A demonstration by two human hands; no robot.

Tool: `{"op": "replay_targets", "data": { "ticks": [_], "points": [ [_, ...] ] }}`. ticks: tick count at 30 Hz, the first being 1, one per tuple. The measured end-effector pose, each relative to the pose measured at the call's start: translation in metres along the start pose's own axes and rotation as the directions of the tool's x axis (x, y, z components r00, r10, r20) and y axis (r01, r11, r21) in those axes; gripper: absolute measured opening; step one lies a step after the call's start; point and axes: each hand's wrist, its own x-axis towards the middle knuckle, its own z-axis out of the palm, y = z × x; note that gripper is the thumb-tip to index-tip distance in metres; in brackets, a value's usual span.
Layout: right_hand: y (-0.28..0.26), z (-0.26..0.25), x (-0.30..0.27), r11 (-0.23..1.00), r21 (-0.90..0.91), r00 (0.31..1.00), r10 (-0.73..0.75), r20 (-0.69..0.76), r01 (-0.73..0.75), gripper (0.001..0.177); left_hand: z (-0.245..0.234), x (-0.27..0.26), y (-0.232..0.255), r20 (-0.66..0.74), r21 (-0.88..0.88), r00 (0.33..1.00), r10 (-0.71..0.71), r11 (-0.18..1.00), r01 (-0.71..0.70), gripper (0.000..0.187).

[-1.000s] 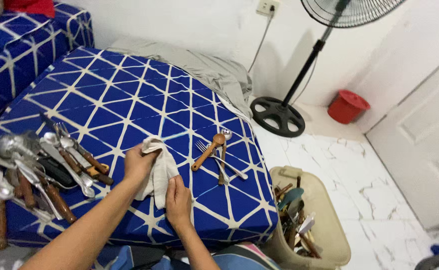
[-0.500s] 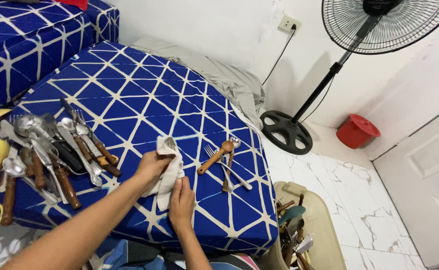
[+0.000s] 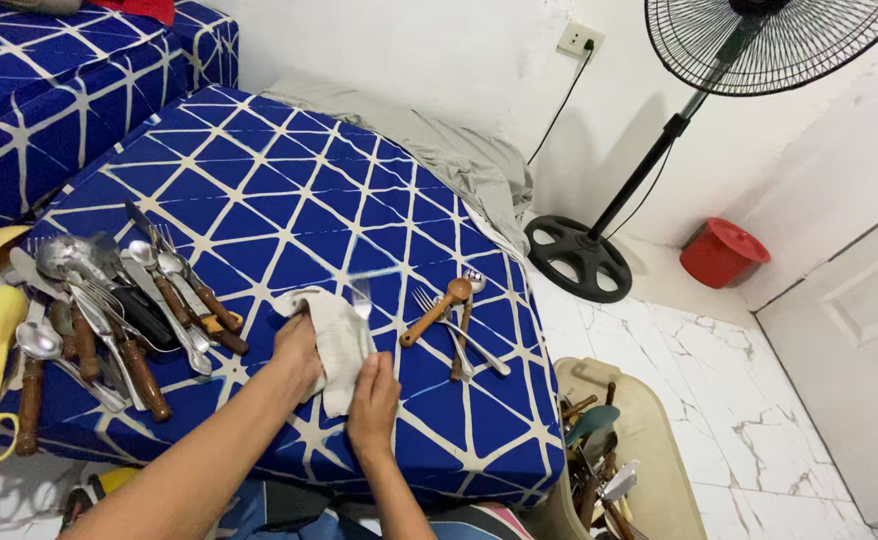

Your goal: The person wipes individual pieces of silverware, including forks, knives, and spoons, with a cloth while they are laid out on a bed.

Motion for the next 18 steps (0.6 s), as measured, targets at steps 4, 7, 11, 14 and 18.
{"op": "replay_targets", "data": {
  "ticks": [4, 7, 11, 14, 18],
  "points": [
    [-0.003, -0.002, 0.004, 0.989, -0.046, 0.985, 0.146, 0.093, -0.142, 0.038, -0.014, 0.006, -0.006, 0.303, 0.486, 0.952, 0.043, 0.852, -0.193, 0.026],
    [-0.009, -0.003, 0.003, 0.995, -0.070, 0.997, -0.070, 0.037, 0.072, 0.037, -0.018, 0.011, -0.015, 0.403, 0.490, 0.915, 0.019, 0.840, -0.233, 0.024],
    [-0.018, -0.006, 0.004, 0.989, -0.114, 0.986, 0.113, 0.120, -0.099, 0.037, -0.006, 0.020, 0.001, 0.262, 0.589, 0.961, 0.087, 0.774, -0.231, 0.025],
    [-0.022, -0.004, 0.003, 0.991, -0.090, 0.987, 0.108, 0.116, -0.098, 0.038, 0.005, 0.014, 0.017, 0.296, 0.549, 0.918, 0.262, 0.741, -0.388, 0.024],
    [-0.021, -0.008, 0.002, 0.992, -0.077, 0.988, 0.103, 0.112, -0.095, 0.039, 0.018, -0.011, 0.036, 0.347, 0.647, 0.826, 0.445, 0.524, -0.554, 0.024]
  ]
}}
